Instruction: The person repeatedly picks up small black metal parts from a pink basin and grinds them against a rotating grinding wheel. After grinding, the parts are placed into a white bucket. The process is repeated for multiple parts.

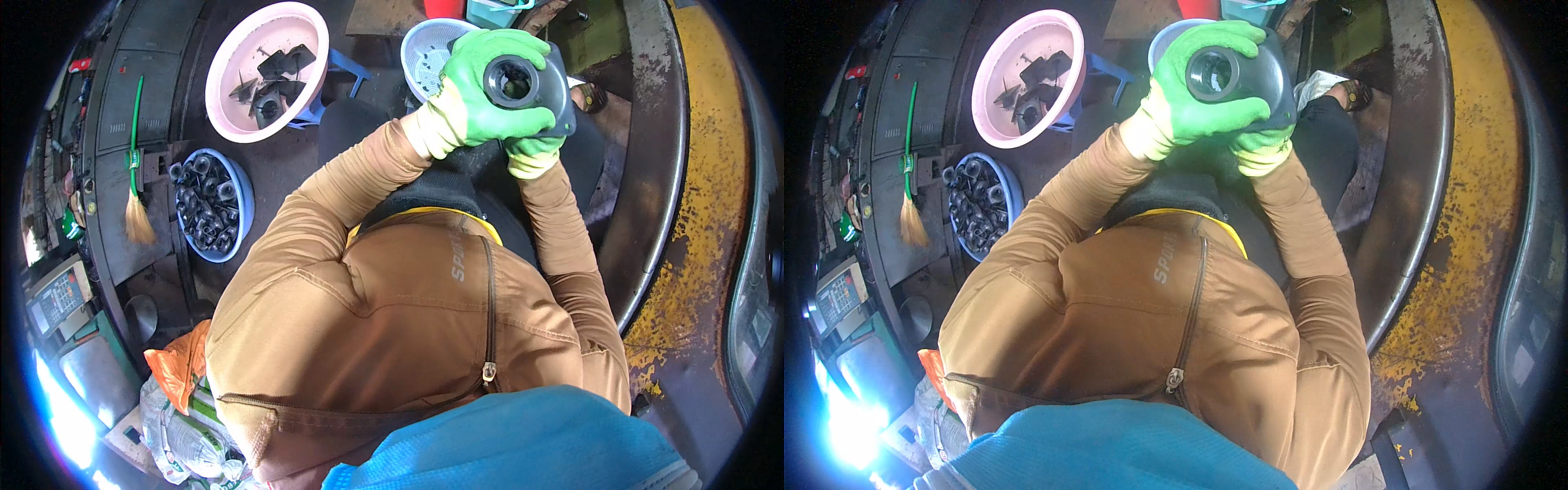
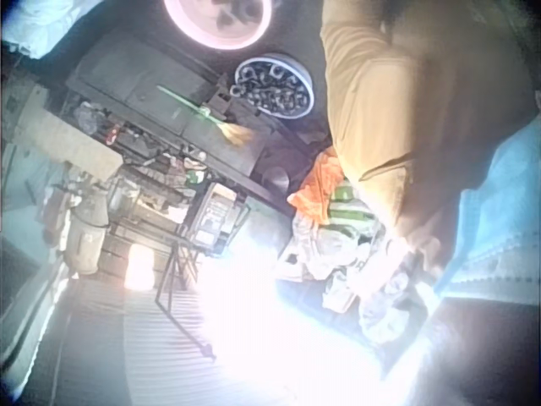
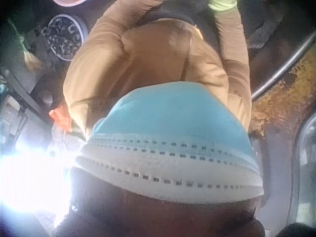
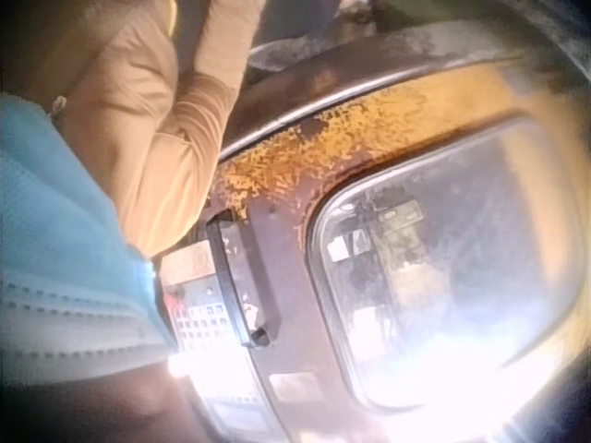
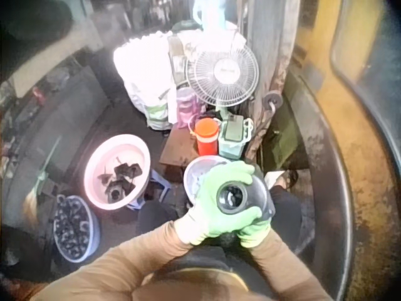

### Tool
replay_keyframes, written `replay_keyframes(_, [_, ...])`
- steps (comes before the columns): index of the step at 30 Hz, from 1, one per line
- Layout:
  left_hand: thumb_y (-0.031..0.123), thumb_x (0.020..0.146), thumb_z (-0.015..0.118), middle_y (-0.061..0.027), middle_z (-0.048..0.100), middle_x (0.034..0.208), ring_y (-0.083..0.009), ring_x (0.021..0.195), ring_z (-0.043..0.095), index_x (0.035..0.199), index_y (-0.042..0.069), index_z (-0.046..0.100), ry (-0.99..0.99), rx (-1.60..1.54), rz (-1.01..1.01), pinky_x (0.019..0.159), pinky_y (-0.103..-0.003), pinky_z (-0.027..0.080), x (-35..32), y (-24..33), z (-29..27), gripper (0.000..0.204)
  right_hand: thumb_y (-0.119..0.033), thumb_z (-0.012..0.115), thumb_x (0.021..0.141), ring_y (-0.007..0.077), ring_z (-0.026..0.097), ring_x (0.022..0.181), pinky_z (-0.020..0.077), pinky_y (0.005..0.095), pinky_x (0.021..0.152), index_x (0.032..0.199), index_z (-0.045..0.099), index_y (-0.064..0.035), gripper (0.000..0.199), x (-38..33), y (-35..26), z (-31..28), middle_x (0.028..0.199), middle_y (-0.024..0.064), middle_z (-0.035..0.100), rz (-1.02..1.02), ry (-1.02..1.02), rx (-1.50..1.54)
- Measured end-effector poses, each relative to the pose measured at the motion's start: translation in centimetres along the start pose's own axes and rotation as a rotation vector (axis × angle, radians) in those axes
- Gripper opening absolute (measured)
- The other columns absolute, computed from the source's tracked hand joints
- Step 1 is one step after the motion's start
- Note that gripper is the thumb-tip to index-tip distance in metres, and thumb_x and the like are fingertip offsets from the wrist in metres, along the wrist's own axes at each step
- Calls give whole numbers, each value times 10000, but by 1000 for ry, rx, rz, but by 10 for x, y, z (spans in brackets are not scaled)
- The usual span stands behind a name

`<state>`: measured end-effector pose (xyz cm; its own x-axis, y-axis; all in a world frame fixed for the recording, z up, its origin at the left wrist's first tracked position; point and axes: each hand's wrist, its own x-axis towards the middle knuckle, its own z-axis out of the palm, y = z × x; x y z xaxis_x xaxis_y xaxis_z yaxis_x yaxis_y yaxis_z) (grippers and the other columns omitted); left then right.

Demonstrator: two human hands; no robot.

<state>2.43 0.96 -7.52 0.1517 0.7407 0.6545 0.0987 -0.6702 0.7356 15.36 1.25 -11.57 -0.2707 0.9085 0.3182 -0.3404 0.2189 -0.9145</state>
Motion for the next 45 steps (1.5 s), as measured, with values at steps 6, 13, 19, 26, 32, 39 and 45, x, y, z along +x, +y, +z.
replay_keyframes(6, [171, 579, 830, -90, 660, 1017, -225, 940, 623, 924, 69, 648, -140, -5, 32, 835, -341, 489, 8, 15, -17, 403, -163, 618, 844, 197, 522, 1130, 447, 329, 933, 1285, 433, -51, 491, -3, -25, -2, 1210, 84, 517, -6, -278, -352])
replay_keyframes(13, [212, 592, 787, -119, 658, 1033, -278, 1052, 591, 944, 50, 644, -550, -338, -125, 1013, -423, 371, 13, 12, -31, 413, -206, 638, 840, 206, 504, 1169, 434, 338, 960, 1325, 414, -70, 551, -10, -27, -5, 1274, 100, 497, -113, -520, -520])
replay_keyframes(19, [386, 585, 777, -144, 645, 1061, -328, 1129, 535, 965, 26, 637, -1001, -757, 2, 1044, -491, 284, 27, -7, -24, 542, -191, 642, 844, 208, 506, 1172, 430, 342, 972, 1337, 403, -62, 563, -22, -13, -4, 1290, 101, 498, -75, -540, -357])
replay_keyframes(26, [159, 581, 836, -145, 542, 1255, -214, 1159, 524, 1212, 24, 551, -344, -111, -227, 995, -349, 404, 31, -2, -40, 706, -41, 603, 861, 211, 531, 1151, 423, 334, 994, 1333, 418, -9, 509, 3, 19, -29, 1290, 116, 526, -244, -105, -391])
replay_keyframes(32, [130, 630, 812, -131, 632, 1085, -215, 967, 617, 1001, 28, 618, 138, 64, -24, 819, -330, 502, -6, -2, 4, 432, -286, 449, 957, 289, 449, 1242, 350, 412, 1063, 1377, 336, -3, 518, -6, 20, -14, 1349, 160, 446, -122, -93, -216])
replay_keyframes(39, [126, 615, 784, -117, 642, 1030, -244, 951, 625, 953, 39, 637, -115, 36, 85, 837, -345, 500, 7, 19, -18, 379, -170, 657, 817, 215, 554, 1113, 464, 326, 910, 1235, 510, -73, 454, -5, -15, -4, 1183, 91, 569, -110, -230, -467])
replay_keyframes(45, [179, 629, 777, -100, 665, 949, -214, 878, 652, 928, 50, 659, -332, -33, -49, 798, -324, 518, 6, 24, -33, 346, -111, 759, 708, 194, 575, 1053, 472, 310, 902, 1220, 508, -46, 573, -12, -23, -12, 1159, 96, 587, 26, -411, -369])
